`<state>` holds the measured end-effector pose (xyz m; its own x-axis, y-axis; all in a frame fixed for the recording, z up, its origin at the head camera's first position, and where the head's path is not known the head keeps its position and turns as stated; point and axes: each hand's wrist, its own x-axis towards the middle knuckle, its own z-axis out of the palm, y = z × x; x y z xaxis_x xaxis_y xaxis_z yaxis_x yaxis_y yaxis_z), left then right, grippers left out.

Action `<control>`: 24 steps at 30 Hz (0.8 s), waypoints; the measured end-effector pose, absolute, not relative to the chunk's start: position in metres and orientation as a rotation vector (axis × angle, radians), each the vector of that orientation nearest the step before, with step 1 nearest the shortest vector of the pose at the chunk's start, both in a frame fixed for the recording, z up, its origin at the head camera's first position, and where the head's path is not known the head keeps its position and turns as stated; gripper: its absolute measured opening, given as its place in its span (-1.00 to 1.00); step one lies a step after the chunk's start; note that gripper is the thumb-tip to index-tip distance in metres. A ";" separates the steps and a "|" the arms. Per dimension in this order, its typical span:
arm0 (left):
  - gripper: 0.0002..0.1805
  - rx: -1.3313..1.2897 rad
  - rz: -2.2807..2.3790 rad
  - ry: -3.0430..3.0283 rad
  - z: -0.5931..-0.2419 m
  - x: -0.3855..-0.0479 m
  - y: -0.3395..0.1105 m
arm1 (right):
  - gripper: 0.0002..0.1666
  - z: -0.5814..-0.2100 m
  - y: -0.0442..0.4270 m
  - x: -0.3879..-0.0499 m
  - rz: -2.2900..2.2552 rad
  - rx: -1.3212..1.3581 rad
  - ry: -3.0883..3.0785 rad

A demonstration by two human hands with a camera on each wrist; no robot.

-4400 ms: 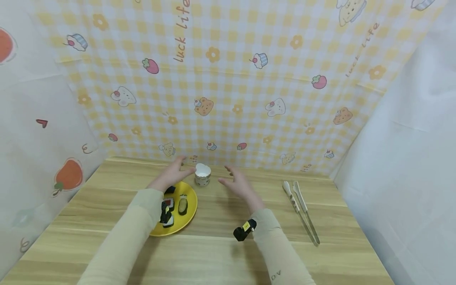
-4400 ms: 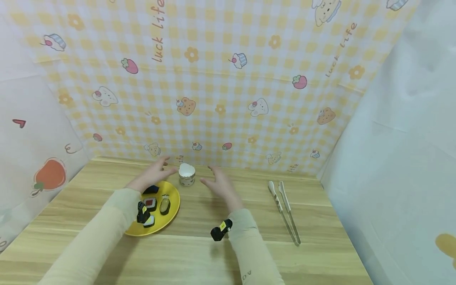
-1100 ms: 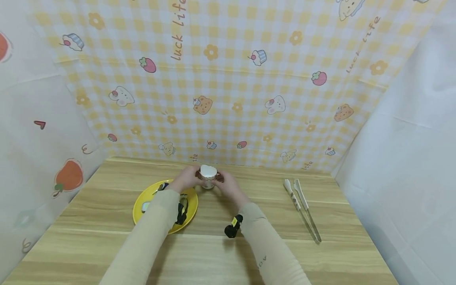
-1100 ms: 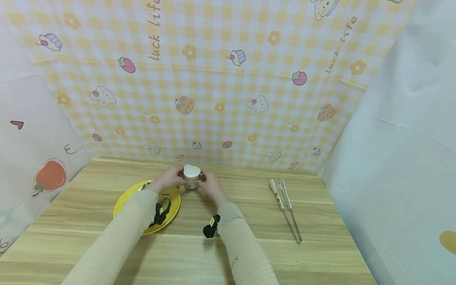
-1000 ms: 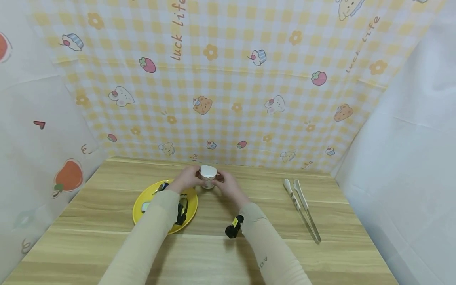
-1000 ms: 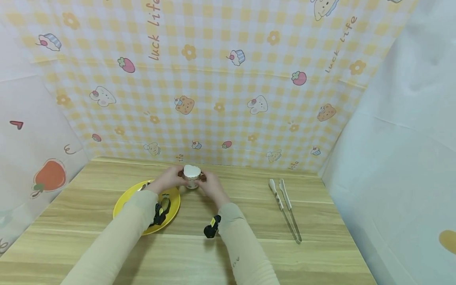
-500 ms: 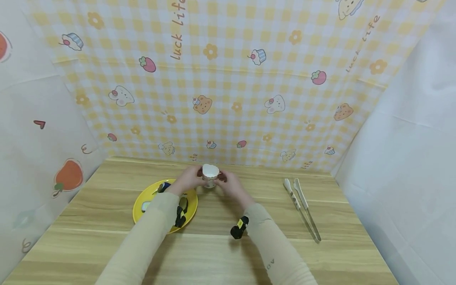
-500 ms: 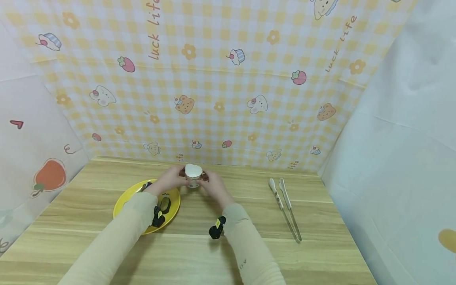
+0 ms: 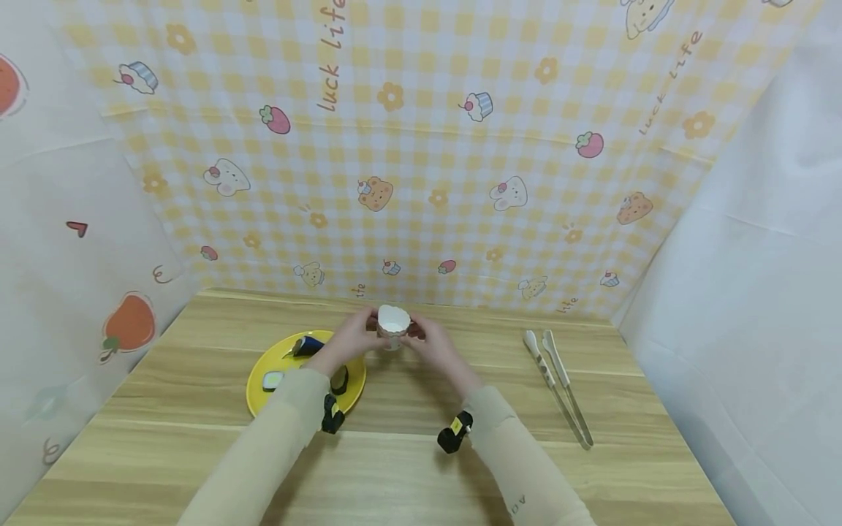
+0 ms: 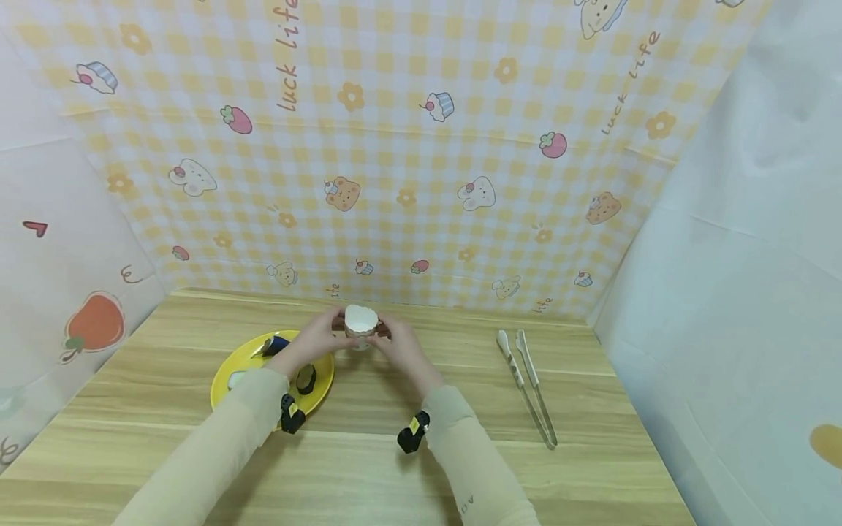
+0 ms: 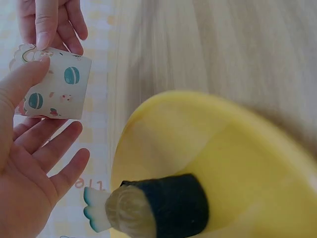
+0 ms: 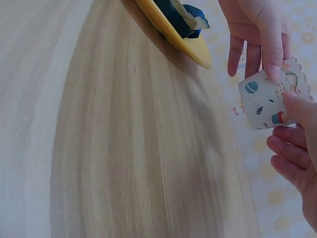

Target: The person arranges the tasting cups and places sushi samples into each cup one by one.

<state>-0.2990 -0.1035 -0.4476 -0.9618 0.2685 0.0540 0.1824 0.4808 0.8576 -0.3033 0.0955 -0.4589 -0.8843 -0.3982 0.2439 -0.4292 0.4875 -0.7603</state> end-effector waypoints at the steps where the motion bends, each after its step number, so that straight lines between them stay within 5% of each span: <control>1: -0.35 0.400 1.512 2.628 -0.448 -0.297 -0.103 | -0.53 -0.459 0.096 -0.302 1.376 0.750 -2.678; 24: -0.29 0.569 1.610 2.587 -0.452 -0.267 -0.102 | -0.45 -0.458 0.110 -0.277 1.281 0.890 -2.646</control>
